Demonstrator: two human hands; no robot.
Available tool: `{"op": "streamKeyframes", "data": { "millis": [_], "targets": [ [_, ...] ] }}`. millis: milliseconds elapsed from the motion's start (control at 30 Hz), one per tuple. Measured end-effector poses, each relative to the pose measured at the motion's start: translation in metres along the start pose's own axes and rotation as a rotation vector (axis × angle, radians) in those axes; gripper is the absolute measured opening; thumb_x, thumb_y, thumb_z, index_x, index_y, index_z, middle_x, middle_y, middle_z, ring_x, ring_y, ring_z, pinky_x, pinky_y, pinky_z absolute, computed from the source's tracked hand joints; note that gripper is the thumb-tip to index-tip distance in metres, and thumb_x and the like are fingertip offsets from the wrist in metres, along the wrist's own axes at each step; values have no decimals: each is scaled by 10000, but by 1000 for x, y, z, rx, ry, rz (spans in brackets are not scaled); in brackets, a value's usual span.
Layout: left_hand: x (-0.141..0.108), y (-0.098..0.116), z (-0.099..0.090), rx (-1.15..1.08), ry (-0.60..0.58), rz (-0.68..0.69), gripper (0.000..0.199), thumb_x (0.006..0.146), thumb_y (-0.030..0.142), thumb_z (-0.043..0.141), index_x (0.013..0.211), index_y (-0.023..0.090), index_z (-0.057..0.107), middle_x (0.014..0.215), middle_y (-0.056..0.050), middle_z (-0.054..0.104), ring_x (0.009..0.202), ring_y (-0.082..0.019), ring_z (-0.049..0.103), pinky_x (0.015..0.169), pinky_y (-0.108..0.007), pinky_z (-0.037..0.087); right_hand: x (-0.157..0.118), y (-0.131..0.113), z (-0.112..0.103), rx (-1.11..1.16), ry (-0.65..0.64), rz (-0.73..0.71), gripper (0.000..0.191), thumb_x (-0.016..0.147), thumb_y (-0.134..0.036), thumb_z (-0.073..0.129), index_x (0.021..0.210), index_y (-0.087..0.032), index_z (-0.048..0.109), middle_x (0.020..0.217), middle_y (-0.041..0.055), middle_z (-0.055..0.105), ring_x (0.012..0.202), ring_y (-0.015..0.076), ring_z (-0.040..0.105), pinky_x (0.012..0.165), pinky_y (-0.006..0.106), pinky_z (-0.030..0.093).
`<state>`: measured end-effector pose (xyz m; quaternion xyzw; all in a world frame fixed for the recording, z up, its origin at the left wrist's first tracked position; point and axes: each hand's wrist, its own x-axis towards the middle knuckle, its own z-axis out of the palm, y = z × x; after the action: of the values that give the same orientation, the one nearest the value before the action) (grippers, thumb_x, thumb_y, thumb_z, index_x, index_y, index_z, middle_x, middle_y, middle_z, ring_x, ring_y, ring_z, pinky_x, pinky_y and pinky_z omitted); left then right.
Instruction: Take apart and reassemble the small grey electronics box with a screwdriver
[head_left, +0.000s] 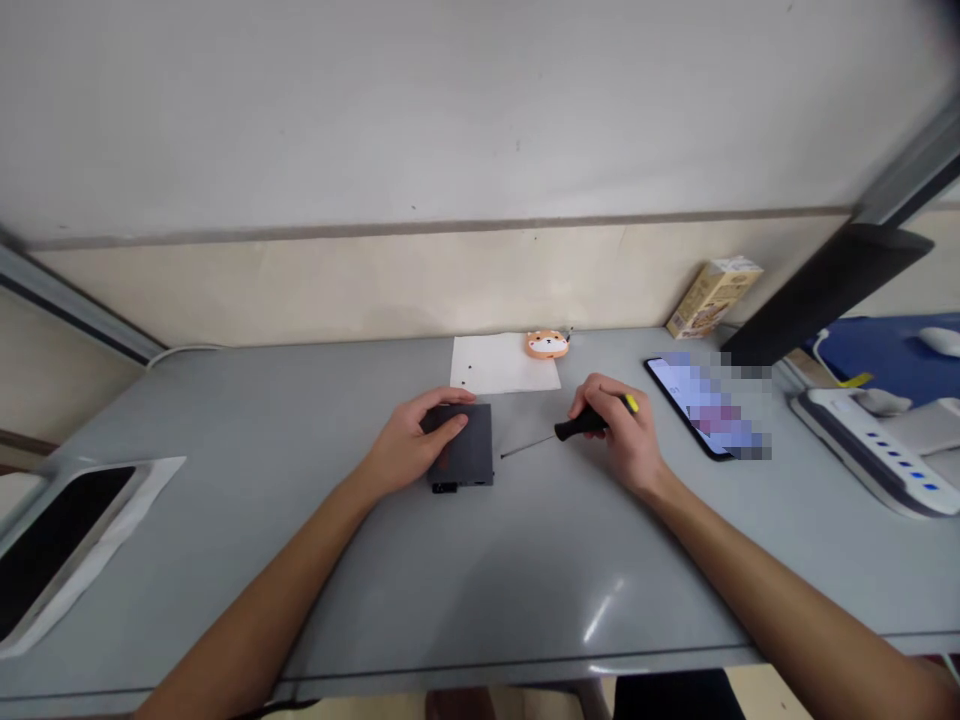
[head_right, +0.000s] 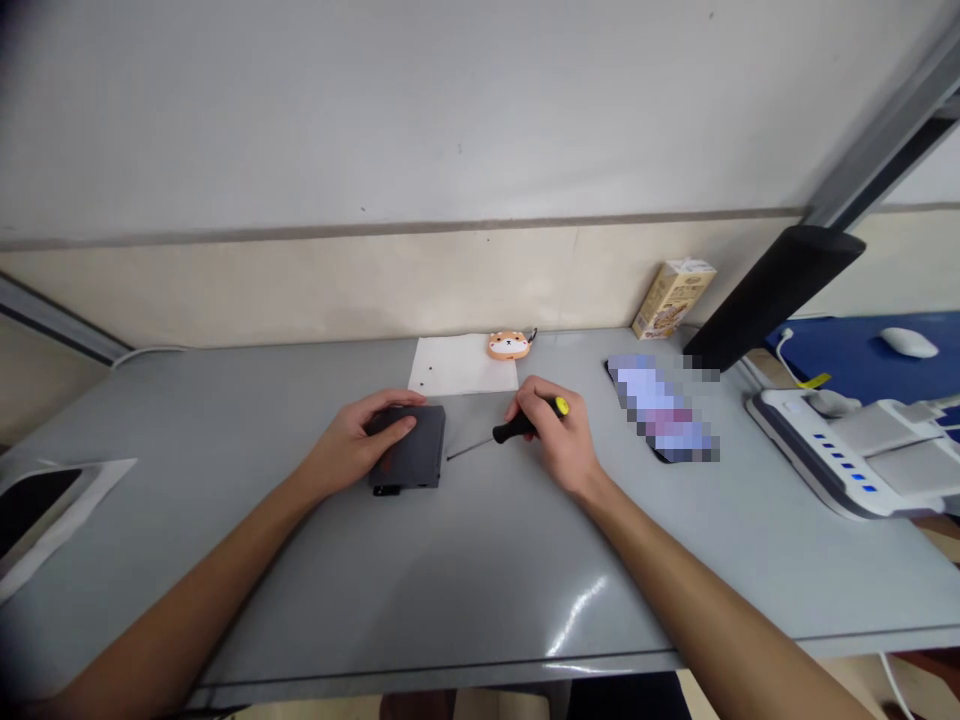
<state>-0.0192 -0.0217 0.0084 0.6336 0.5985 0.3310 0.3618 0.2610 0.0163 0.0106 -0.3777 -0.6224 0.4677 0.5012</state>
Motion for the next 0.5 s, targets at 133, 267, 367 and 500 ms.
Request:
{"op": "streamKeyframes", "data": {
  "millis": [133,267,367,500],
  "targets": [
    [-1,3,2,-15,6,-27,300,932,452,630,1177,296,705,1135,-24,720,590,-108,575,475,-242,505,-1,1,1,55,-48,17,318,940,-326,528,677,-202,657,686,2,577,595,125,491,551,286,361],
    [-1,6,3,7,9,-13,283,943,446,609,1148,284,717,1196,-33,710,593,-108,581,469,-247,499,-4,-1,4,19,-96,43,324,951,-344,545,684,-203,663,665,-4,573,614,126,501,582,285,377],
    [-1,5,4,46,8,30,274,962,437,579,1139,280,717,1205,-41,709,709,-152,650,507,-258,519,-4,-2,5,1,-113,61,327,959,-354,544,695,-202,664,667,-7,577,620,123,501,586,279,379],
    [-1,4,3,152,54,194,224,984,358,561,1124,277,717,1216,-38,707,1075,-222,667,871,-362,585,-3,-2,4,7,-83,37,323,953,-331,538,686,-200,664,665,-6,574,601,119,494,569,278,371]
  ]
}}
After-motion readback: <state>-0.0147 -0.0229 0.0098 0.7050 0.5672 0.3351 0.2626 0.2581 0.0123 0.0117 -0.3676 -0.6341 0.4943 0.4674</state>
